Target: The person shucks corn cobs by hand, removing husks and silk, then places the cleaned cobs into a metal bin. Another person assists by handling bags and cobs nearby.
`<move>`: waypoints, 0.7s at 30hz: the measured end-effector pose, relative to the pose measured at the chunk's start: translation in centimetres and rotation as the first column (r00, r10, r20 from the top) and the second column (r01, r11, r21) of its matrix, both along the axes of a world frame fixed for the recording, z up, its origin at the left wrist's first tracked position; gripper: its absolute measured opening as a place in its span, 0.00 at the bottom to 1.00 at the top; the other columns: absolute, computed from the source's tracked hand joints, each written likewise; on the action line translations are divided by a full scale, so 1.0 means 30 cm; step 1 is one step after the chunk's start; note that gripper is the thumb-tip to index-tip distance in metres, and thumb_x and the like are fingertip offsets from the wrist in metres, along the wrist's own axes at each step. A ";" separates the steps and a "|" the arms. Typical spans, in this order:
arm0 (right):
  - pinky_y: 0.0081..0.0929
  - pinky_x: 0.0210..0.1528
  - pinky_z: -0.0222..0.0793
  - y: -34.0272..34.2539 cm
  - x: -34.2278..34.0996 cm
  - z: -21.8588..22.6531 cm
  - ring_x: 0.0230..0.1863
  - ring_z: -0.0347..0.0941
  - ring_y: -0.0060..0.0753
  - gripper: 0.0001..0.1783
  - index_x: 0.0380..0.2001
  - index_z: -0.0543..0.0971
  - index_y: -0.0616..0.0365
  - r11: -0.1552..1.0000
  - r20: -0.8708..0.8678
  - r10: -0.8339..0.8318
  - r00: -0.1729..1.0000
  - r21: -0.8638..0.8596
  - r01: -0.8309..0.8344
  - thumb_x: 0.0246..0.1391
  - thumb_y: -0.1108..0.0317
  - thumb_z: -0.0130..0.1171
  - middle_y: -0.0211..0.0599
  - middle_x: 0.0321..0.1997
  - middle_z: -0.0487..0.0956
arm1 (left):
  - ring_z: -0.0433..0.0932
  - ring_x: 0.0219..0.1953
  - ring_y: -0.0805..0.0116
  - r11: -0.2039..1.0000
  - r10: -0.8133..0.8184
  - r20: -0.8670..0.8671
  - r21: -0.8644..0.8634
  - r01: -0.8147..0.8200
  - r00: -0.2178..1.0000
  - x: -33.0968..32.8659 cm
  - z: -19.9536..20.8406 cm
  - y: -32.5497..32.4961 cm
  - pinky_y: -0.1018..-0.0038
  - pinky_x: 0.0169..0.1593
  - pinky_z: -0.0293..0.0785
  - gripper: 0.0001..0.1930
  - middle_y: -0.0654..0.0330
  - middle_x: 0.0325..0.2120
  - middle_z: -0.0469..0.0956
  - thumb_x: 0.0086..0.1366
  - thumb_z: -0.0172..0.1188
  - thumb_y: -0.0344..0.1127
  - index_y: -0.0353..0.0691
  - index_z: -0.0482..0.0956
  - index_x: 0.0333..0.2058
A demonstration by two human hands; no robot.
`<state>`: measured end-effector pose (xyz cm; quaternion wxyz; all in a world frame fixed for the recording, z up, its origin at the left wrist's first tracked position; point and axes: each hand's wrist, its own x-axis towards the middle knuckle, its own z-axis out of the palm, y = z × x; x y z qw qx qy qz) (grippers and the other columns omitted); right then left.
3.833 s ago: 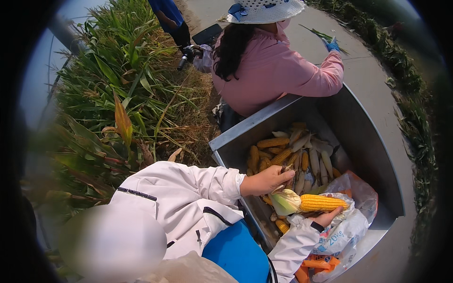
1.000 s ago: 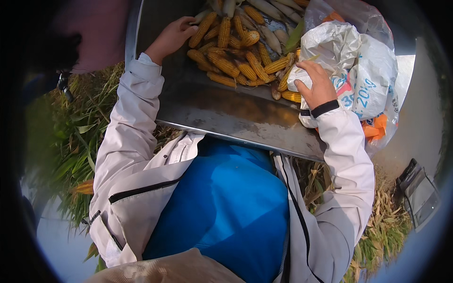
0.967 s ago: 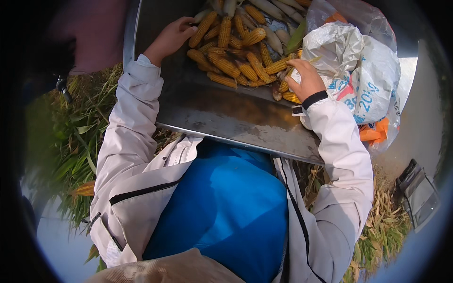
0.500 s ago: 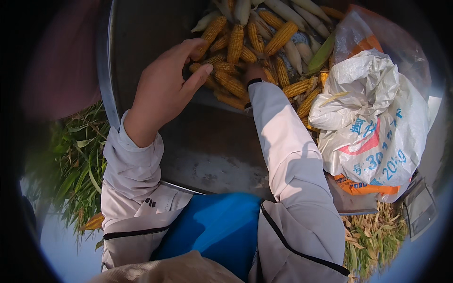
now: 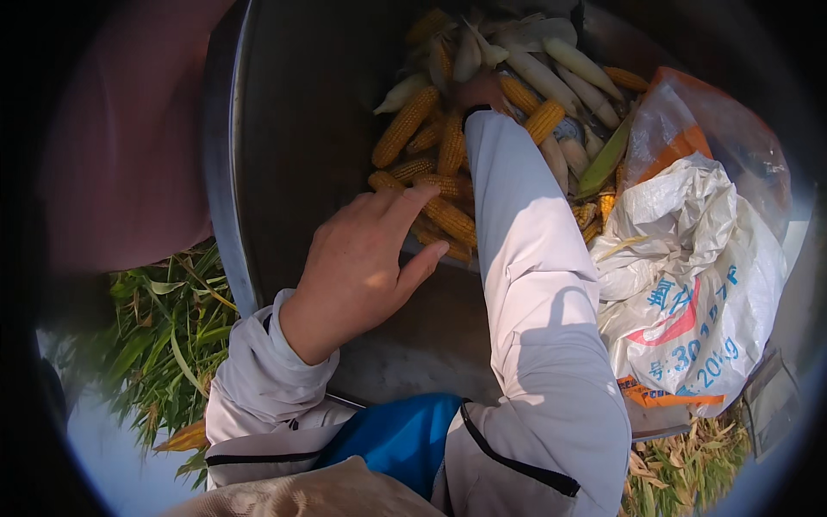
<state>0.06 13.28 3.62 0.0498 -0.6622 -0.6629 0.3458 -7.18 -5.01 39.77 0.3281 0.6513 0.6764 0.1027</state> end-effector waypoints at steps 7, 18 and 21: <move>0.38 0.56 0.72 -0.107 0.165 0.239 0.53 0.78 0.49 0.38 0.53 0.74 0.69 0.980 -0.431 0.038 0.902 -0.162 -0.119 0.43 0.54 0.73 0.55 0.51 0.80 | 0.79 0.44 0.48 0.998 0.039 -0.036 -0.056 -0.041 0.999 -0.012 -0.006 -0.009 0.59 0.46 0.77 0.26 0.49 0.40 0.78 0.63 0.64 0.43 0.37 0.72 0.56; 0.23 0.41 0.75 -0.574 0.497 1.111 0.41 0.78 0.25 0.25 0.56 0.74 0.64 0.873 -0.801 -0.127 0.585 -0.370 -0.318 0.61 0.60 0.64 0.35 0.46 0.81 | 0.77 0.49 0.58 0.992 0.129 0.676 -0.086 -0.096 0.726 0.055 -0.036 -0.051 0.66 0.52 0.73 0.26 0.47 0.49 0.77 0.69 0.59 0.44 0.33 0.68 0.59; 0.20 0.36 0.73 -0.584 0.610 1.158 0.35 0.75 0.20 0.19 0.53 0.76 0.65 0.957 -0.836 -0.255 0.486 -0.289 0.006 0.68 0.62 0.54 0.30 0.45 0.81 | 0.77 0.45 0.63 0.995 0.028 0.722 0.049 -0.092 0.691 0.156 0.002 -0.108 0.69 0.50 0.73 0.22 0.50 0.43 0.78 0.70 0.56 0.43 0.33 0.71 0.55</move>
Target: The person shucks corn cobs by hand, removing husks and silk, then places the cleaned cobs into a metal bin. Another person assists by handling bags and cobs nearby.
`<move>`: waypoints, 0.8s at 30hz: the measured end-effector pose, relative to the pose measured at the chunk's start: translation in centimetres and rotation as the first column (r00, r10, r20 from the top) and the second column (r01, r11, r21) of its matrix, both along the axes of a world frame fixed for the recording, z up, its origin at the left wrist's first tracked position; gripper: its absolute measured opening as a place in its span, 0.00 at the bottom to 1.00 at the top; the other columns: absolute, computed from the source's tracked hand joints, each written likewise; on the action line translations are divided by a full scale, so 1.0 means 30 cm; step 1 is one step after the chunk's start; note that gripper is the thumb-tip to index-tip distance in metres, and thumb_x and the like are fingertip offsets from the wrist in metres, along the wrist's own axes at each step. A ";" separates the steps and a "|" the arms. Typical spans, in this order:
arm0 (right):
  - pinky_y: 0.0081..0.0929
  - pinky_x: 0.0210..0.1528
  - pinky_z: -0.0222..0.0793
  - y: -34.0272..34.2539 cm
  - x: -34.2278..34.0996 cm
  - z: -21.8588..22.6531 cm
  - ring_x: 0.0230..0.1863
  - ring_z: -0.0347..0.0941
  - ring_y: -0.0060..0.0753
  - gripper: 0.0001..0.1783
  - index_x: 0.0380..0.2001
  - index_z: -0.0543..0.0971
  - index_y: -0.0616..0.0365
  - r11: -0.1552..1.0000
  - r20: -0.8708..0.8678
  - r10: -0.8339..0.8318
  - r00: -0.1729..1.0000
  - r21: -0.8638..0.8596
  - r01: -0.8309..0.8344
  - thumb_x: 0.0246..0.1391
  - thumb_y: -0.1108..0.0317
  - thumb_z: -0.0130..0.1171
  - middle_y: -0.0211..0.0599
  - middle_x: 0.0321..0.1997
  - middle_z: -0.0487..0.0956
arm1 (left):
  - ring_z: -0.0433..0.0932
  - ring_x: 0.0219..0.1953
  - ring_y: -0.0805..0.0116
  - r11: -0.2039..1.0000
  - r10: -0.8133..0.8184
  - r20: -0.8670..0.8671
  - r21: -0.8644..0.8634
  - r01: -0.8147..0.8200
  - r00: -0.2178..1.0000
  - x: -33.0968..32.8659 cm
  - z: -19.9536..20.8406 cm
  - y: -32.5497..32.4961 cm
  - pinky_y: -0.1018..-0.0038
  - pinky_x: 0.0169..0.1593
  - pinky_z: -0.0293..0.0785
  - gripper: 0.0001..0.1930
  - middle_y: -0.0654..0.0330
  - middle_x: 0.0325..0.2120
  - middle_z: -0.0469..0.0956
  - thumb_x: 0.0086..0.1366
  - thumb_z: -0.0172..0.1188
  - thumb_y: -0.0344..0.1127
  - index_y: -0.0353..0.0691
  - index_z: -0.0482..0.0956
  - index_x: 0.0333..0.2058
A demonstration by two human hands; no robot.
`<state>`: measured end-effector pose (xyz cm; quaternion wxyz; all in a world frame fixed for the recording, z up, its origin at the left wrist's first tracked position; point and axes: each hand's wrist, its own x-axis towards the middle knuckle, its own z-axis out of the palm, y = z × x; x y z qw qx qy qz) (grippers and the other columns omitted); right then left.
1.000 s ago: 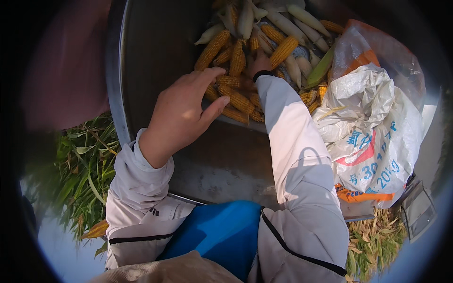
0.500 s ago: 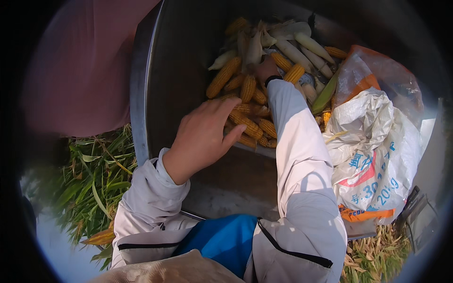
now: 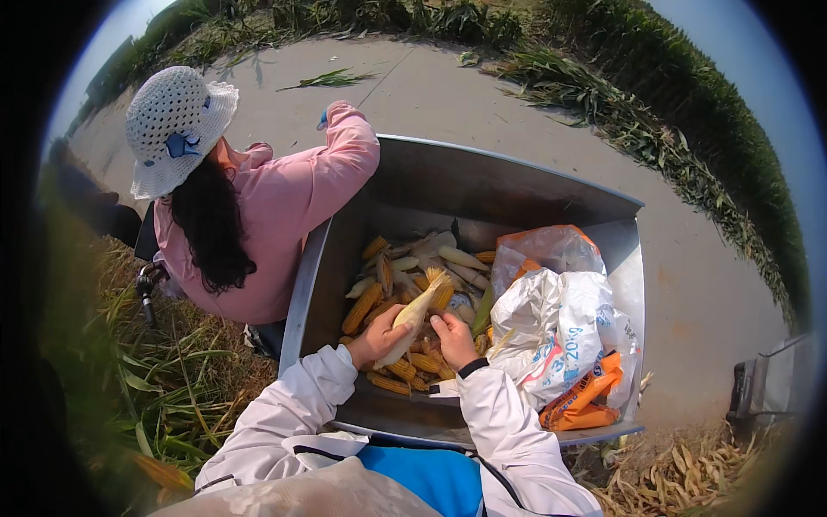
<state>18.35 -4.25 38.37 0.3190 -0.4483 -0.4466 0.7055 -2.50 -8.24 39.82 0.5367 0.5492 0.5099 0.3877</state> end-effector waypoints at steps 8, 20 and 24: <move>0.23 0.39 0.71 -0.038 0.173 0.132 0.34 0.74 0.20 0.15 0.44 0.79 0.69 0.938 0.216 -0.015 0.976 0.341 -0.061 0.67 0.66 0.52 0.32 0.36 0.82 | 0.77 0.38 0.70 0.980 -0.169 0.084 -0.095 0.177 0.982 0.178 0.185 -0.087 0.72 0.44 0.74 0.24 0.57 0.37 0.79 0.73 0.54 0.51 0.33 0.74 0.53; 0.22 0.20 0.67 -0.146 0.188 0.300 0.19 0.73 0.22 0.09 0.35 0.78 0.63 0.963 -0.044 -0.232 0.972 0.131 0.236 0.65 0.68 0.54 0.33 0.27 0.80 | 0.82 0.40 0.55 0.969 -0.088 -0.216 0.208 0.134 0.972 0.243 0.441 -0.203 0.65 0.47 0.77 0.30 0.46 0.40 0.81 0.61 0.67 0.48 0.31 0.74 0.54; 0.20 0.23 0.69 -0.161 0.238 0.335 0.24 0.74 0.21 0.10 0.41 0.78 0.60 0.990 -0.119 -0.115 0.986 0.067 0.123 0.67 0.65 0.54 0.32 0.32 0.81 | 0.82 0.41 0.53 0.934 -0.088 -0.271 0.311 0.174 0.959 0.243 0.451 -0.214 0.65 0.48 0.76 0.30 0.44 0.41 0.81 0.61 0.67 0.47 0.31 0.73 0.55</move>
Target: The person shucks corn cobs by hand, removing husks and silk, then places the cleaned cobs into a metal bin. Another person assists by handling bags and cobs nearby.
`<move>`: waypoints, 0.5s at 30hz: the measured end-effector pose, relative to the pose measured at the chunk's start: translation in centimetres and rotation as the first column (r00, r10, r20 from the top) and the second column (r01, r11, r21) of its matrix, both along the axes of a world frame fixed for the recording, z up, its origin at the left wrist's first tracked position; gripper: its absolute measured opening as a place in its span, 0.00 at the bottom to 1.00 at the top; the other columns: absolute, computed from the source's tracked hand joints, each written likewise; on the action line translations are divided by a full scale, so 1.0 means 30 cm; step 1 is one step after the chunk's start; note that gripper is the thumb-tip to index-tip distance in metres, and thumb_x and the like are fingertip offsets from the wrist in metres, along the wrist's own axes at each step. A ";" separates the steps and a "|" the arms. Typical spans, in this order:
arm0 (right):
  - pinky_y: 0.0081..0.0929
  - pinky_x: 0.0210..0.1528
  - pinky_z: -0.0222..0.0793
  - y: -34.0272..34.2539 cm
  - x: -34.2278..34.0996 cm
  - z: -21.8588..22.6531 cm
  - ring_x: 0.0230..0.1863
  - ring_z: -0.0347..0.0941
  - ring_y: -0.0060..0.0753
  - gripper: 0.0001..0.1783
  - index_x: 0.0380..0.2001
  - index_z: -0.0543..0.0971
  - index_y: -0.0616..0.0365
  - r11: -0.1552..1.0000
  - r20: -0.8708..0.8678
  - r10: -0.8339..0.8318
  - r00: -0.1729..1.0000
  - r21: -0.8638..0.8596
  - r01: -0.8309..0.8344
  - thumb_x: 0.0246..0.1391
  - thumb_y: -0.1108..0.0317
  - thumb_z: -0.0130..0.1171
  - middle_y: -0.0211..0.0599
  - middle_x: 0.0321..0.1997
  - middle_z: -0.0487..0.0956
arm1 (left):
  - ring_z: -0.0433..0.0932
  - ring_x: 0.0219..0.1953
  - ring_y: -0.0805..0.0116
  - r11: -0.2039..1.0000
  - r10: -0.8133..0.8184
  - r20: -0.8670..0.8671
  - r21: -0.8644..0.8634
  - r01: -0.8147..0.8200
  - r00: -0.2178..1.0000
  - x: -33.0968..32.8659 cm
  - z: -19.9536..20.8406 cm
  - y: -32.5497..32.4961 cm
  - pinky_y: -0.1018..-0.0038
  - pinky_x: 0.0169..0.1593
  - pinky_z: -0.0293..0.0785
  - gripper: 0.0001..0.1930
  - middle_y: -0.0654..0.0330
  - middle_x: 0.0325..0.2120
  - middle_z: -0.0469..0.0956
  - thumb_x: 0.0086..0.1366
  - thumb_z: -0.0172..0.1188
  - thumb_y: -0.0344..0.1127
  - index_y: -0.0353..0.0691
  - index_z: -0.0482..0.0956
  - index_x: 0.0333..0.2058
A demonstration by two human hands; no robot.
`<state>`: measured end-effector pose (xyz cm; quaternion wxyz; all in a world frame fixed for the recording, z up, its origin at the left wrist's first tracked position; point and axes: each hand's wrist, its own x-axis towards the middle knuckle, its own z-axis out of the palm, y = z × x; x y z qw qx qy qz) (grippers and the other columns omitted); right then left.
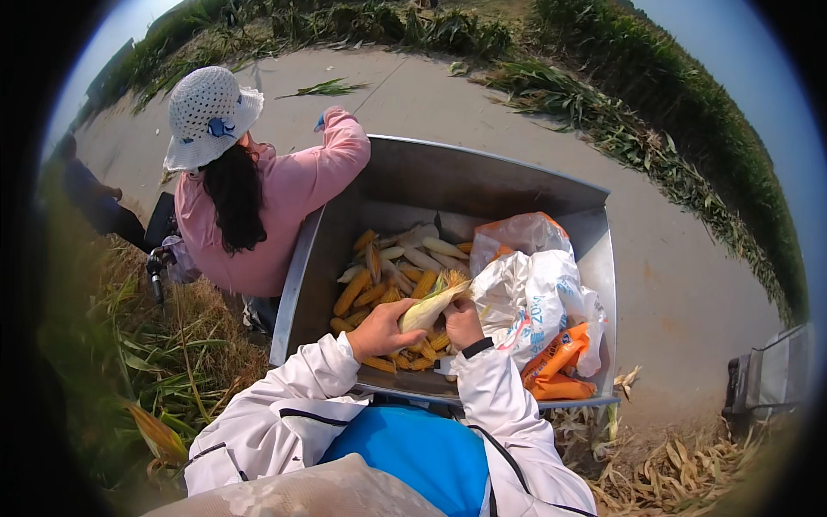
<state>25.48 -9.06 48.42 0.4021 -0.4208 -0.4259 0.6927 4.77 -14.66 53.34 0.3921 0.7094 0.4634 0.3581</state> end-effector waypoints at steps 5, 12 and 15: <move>0.20 0.29 0.71 0.014 0.035 0.022 0.26 0.74 0.19 0.11 0.43 0.78 0.59 0.985 0.018 0.152 0.988 0.082 -0.153 0.68 0.67 0.48 0.30 0.35 0.80 | 0.83 0.43 0.49 0.967 0.016 0.183 -0.254 0.032 0.983 0.023 -0.069 0.007 0.64 0.50 0.76 0.37 0.41 0.43 0.81 0.61 0.66 0.48 0.33 0.65 0.63; 0.32 0.55 0.71 0.017 0.110 -0.215 0.52 0.75 0.33 0.15 0.52 0.75 0.53 0.995 -0.137 0.096 0.986 0.022 -0.094 0.65 0.62 0.55 0.37 0.52 0.77 | 0.81 0.40 0.38 0.993 -0.110 -0.177 -0.049 0.103 0.978 0.116 0.103 -0.002 0.57 0.48 0.78 0.57 0.33 0.41 0.80 0.56 0.71 0.45 0.39 0.38 0.73; 0.38 0.63 0.66 -0.001 0.090 -0.165 0.59 0.71 0.39 0.19 0.58 0.71 0.51 0.818 0.508 0.089 0.857 0.453 -0.354 0.67 0.61 0.53 0.38 0.57 0.75 | 0.81 0.43 0.42 0.994 -0.108 -0.142 -0.040 0.103 0.984 0.110 0.076 -0.013 0.60 0.51 0.77 0.53 0.39 0.44 0.80 0.57 0.70 0.44 0.40 0.43 0.72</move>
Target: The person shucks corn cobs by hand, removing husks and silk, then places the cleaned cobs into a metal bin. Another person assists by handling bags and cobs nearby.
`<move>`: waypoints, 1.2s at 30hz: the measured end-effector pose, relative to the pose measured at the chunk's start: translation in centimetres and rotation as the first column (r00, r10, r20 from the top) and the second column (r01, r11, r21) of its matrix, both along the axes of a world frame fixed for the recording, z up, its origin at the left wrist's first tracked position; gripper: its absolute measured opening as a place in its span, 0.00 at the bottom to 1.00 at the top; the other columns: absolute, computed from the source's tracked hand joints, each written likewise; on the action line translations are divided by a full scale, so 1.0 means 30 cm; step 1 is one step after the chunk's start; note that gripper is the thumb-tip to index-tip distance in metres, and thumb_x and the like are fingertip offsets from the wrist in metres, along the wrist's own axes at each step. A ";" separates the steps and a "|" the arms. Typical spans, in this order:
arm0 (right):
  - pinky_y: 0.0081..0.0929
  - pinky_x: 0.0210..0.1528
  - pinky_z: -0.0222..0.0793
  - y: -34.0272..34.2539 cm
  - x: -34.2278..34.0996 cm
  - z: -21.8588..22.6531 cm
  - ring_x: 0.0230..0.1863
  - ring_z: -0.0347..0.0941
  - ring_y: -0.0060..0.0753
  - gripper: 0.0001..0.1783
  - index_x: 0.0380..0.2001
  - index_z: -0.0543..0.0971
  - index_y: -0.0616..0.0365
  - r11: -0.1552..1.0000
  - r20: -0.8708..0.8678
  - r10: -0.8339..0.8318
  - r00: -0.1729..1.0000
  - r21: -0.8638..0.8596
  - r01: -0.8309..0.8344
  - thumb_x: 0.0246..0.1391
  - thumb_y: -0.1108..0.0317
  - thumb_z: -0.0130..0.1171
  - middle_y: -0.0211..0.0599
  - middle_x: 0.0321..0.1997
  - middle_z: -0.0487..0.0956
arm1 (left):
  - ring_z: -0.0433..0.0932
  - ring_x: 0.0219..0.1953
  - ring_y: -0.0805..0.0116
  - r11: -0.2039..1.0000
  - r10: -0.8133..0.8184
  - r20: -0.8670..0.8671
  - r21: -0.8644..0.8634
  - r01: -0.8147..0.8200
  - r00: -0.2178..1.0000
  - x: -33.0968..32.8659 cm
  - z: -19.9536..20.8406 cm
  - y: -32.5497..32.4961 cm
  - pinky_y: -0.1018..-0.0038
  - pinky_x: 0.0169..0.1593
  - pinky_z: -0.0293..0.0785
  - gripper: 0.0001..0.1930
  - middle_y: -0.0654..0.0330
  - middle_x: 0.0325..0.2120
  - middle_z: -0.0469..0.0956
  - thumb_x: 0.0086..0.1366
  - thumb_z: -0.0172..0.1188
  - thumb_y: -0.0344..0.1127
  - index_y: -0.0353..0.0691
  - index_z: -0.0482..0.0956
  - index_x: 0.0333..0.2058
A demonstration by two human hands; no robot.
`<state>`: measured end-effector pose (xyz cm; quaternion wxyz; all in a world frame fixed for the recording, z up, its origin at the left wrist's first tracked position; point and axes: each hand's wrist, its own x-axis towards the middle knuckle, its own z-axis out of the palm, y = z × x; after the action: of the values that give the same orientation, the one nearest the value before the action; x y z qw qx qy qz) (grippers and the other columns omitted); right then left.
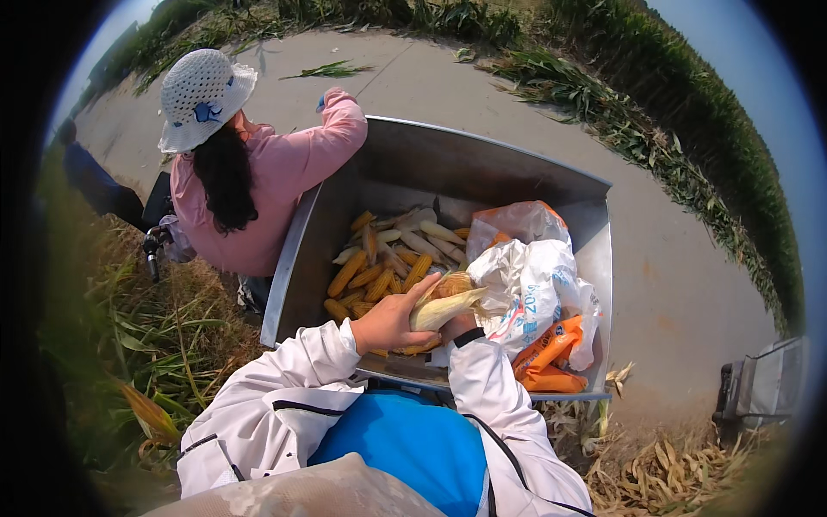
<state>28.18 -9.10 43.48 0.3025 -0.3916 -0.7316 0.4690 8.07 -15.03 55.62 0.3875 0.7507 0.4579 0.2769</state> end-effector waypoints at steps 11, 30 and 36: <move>0.24 0.26 0.63 -0.017 -0.151 0.166 0.28 0.72 0.24 0.11 0.41 0.77 0.53 0.568 -0.424 -0.660 0.620 -0.822 0.043 0.68 0.62 0.46 0.26 0.32 0.79 | 0.80 0.33 0.67 0.735 0.636 0.755 -0.529 -0.425 0.160 0.029 -0.350 0.217 0.68 0.37 0.79 0.17 0.57 0.34 0.80 0.77 0.47 0.44 0.35 0.74 0.43; 0.32 0.54 0.72 -0.117 -0.114 0.058 0.50 0.79 0.37 0.34 0.57 0.72 0.63 0.908 0.059 0.008 0.998 -0.419 0.018 0.48 0.64 0.72 0.43 0.48 0.82 | 0.73 0.26 0.69 0.641 0.766 0.636 -0.766 0.047 -0.090 0.033 -0.091 0.190 0.70 0.36 0.74 0.19 0.62 0.25 0.75 0.79 0.40 0.44 0.37 0.72 0.33; 0.28 0.56 0.71 -0.124 -0.095 0.100 0.53 0.74 0.28 0.33 0.59 0.72 0.60 0.813 -0.377 -0.171 0.910 -0.576 -0.086 0.50 0.69 0.72 0.33 0.53 0.79 | 0.60 0.20 0.75 0.613 0.745 0.530 -0.783 0.103 -0.404 -0.035 -0.171 0.229 0.72 0.30 0.67 0.18 0.68 0.19 0.62 0.79 0.38 0.43 0.44 0.64 0.28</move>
<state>25.33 -12.82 46.47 0.3262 -0.3739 -0.4634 0.7343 7.01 -8.16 50.48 0.6460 -0.1227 0.2520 0.7100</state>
